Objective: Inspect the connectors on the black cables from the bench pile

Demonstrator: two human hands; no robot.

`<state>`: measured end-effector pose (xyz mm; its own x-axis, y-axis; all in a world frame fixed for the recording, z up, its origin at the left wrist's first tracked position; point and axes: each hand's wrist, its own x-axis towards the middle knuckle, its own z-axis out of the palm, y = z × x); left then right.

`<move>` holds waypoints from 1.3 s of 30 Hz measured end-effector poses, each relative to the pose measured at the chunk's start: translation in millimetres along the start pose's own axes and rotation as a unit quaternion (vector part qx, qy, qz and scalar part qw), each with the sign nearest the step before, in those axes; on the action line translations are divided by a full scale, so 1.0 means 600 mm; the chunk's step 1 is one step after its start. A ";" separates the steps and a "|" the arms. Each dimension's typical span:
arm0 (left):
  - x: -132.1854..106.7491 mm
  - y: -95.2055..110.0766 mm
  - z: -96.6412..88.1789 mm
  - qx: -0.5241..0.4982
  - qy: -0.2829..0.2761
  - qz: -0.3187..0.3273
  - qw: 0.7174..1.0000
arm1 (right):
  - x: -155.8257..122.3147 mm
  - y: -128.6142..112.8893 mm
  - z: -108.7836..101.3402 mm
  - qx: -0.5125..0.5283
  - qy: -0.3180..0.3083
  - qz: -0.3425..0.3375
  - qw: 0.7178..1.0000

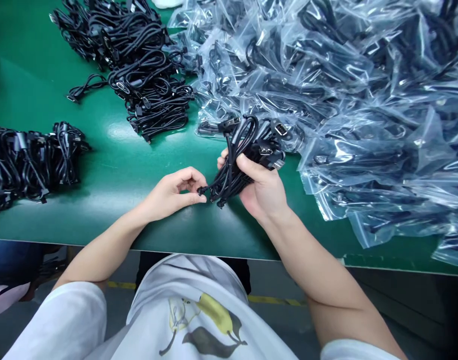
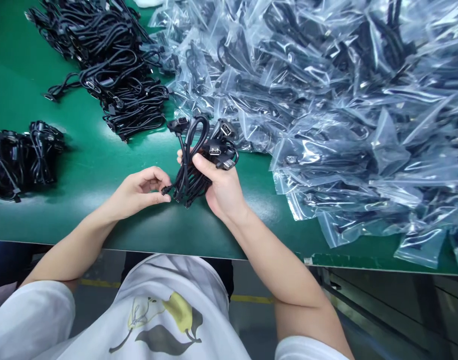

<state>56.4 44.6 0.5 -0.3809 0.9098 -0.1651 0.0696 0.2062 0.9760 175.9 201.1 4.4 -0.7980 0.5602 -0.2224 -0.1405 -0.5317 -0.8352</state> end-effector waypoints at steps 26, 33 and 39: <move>-0.152 -0.109 -0.242 0.549 0.425 -0.095 0.714 | 0.330 -0.052 0.411 -0.718 -0.150 -0.302 0.608; -0.160 -0.120 -0.258 0.505 0.496 -0.092 0.701 | 0.354 0.180 0.551 -0.778 -0.316 -0.151 0.522; -0.160 -0.126 -0.267 0.503 0.476 -0.117 0.711 | 0.459 0.235 0.570 -0.767 -0.222 -0.195 0.569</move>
<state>-59.9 -115.7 -34.6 -0.9091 0.2503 0.3331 0.3443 0.9014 0.2626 -264.1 63.3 -2.5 -0.9988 0.0481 -0.0047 0.0472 0.9498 -0.3093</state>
